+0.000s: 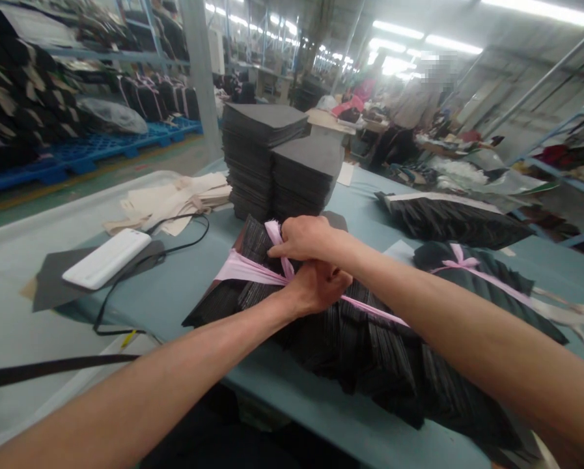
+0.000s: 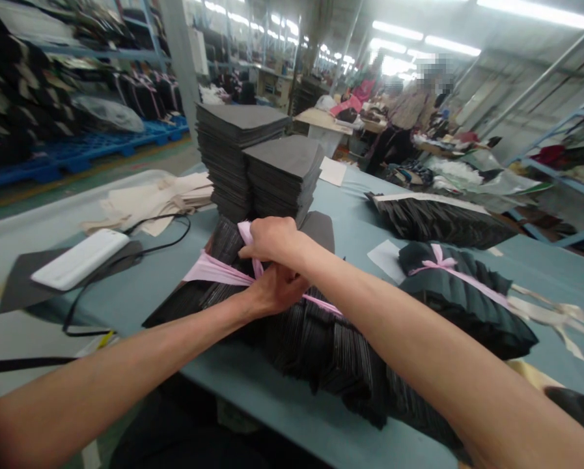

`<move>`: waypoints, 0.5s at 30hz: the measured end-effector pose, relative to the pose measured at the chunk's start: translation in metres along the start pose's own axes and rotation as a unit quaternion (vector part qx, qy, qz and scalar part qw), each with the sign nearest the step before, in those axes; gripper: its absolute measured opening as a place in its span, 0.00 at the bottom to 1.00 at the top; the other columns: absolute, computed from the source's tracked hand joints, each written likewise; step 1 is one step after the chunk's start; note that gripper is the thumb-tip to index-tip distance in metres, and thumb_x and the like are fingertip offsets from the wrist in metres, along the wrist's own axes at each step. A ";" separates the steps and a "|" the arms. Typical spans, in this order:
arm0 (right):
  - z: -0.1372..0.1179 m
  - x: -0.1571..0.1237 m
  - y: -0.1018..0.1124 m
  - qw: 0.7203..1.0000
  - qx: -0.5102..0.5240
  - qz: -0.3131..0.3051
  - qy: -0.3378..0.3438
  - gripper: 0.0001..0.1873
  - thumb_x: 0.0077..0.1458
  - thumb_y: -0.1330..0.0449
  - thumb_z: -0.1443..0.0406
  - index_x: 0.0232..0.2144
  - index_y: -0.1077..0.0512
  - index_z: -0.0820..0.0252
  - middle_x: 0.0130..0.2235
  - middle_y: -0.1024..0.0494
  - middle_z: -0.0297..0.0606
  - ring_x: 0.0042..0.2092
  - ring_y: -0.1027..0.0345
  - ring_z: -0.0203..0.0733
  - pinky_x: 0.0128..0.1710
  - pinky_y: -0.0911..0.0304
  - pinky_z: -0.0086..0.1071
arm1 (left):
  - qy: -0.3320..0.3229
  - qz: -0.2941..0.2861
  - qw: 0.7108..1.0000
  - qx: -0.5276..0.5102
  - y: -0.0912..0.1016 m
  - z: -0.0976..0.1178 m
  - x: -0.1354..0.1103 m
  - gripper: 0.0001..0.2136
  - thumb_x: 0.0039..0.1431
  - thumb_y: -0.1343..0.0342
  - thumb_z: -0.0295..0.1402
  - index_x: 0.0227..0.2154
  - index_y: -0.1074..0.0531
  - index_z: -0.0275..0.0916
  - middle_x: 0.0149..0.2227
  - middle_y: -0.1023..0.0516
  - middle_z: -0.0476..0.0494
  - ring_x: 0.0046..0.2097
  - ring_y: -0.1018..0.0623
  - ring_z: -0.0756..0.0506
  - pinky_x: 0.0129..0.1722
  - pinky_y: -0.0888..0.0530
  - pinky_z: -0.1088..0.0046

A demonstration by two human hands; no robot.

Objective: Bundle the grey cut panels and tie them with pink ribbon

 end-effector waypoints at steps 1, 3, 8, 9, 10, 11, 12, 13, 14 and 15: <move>0.000 0.003 -0.002 1.000 0.006 -0.010 -0.003 0.25 0.61 0.37 0.48 0.46 0.19 0.64 0.43 0.16 0.54 0.49 0.21 0.58 0.47 0.31 0.41 | 0.002 -0.004 1.000 0.001 0.000 0.000 0.000 0.03 0.58 0.47 0.30 0.31 0.29 0.40 0.31 0.22 0.42 0.41 0.23 0.37 0.46 0.25 0.59; 0.002 0.005 -0.005 1.000 0.005 -0.021 -0.016 0.23 0.61 0.37 0.50 0.46 0.20 0.62 0.45 0.16 0.53 0.50 0.22 0.56 0.48 0.31 0.40 | 0.003 0.000 1.000 0.007 0.000 0.001 -0.001 0.06 0.60 0.47 0.32 0.36 0.26 0.39 0.35 0.19 0.40 0.44 0.22 0.36 0.50 0.24 0.57; 0.003 0.005 -0.009 0.999 0.016 -0.028 -0.010 0.17 0.66 0.42 0.55 0.45 0.19 0.59 0.45 0.16 0.49 0.49 0.22 0.52 0.44 0.32 0.35 | 0.015 0.013 1.000 0.022 0.000 0.003 -0.004 0.11 0.62 0.47 0.33 0.44 0.25 0.38 0.41 0.18 0.38 0.50 0.21 0.35 0.56 0.26 0.58; 0.002 0.004 -0.009 0.999 0.028 -0.023 0.006 0.16 0.68 0.44 0.57 0.43 0.19 0.59 0.45 0.16 0.47 0.48 0.22 0.51 0.42 0.33 0.34 | 0.018 0.010 0.999 0.027 -0.001 0.002 -0.004 0.09 0.62 0.47 0.33 0.41 0.24 0.38 0.38 0.18 0.39 0.49 0.20 0.35 0.54 0.25 0.59; 0.002 0.003 -0.008 0.999 0.044 -0.016 0.023 0.16 0.68 0.44 0.58 0.41 0.19 0.59 0.43 0.15 0.46 0.46 0.22 0.49 0.40 0.34 0.32 | 0.020 0.007 0.999 0.031 -0.002 0.001 -0.004 0.08 0.62 0.47 0.33 0.38 0.25 0.39 0.35 0.19 0.41 0.47 0.20 0.35 0.52 0.25 0.60; 0.002 0.001 -0.007 0.997 0.069 -0.009 0.040 0.17 0.69 0.45 0.59 0.39 0.19 0.60 0.42 0.15 0.44 0.43 0.22 0.46 0.38 0.36 0.31 | 0.019 0.004 0.999 0.035 -0.002 0.001 -0.003 0.06 0.61 0.47 0.34 0.35 0.26 0.40 0.32 0.21 0.42 0.45 0.20 0.36 0.51 0.25 0.61; 0.002 -0.001 -0.007 0.993 0.109 -0.008 0.053 0.17 0.70 0.45 0.59 0.38 0.19 0.61 0.40 0.15 0.43 0.41 0.23 0.44 0.36 0.37 0.30 | 0.016 0.001 0.999 0.038 -0.003 0.000 -0.002 0.06 0.61 0.47 0.34 0.31 0.27 0.41 0.30 0.22 0.43 0.43 0.20 0.37 0.49 0.24 0.61; 0.003 -0.003 -0.007 0.984 0.167 -0.018 0.061 0.18 0.71 0.46 0.61 0.36 0.19 0.61 0.39 0.15 0.41 0.39 0.24 0.41 0.34 0.38 0.28 | 0.009 -0.004 0.999 0.036 -0.003 0.000 -0.001 0.07 0.61 0.48 0.34 0.29 0.29 0.41 0.29 0.23 0.44 0.41 0.21 0.38 0.47 0.24 0.61; 0.004 -0.006 -0.007 0.969 0.238 -0.034 0.060 0.18 0.72 0.47 0.62 0.35 0.20 0.62 0.39 0.16 0.40 0.38 0.25 0.38 0.32 0.39 0.27 | -0.004 -0.010 1.000 0.029 -0.004 0.000 0.000 0.07 0.62 0.49 0.34 0.28 0.31 0.42 0.28 0.24 0.44 0.39 0.21 0.39 0.46 0.24 0.61; 0.006 -0.008 -0.009 0.947 0.312 -0.054 0.050 0.19 0.72 0.49 0.64 0.35 0.21 0.62 0.39 0.16 0.39 0.36 0.26 0.36 0.31 0.39 0.26 | -0.021 -0.015 1.000 0.017 -0.004 0.001 0.000 0.07 0.62 0.50 0.34 0.28 0.32 0.42 0.29 0.24 0.44 0.39 0.21 0.39 0.47 0.25 0.61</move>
Point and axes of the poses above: each hand's wrist, its own x-axis towards the middle knuckle, its own y-axis out of the back of the hand, z = x × y, the point moved 4 cm from there along x, towards the middle knuckle
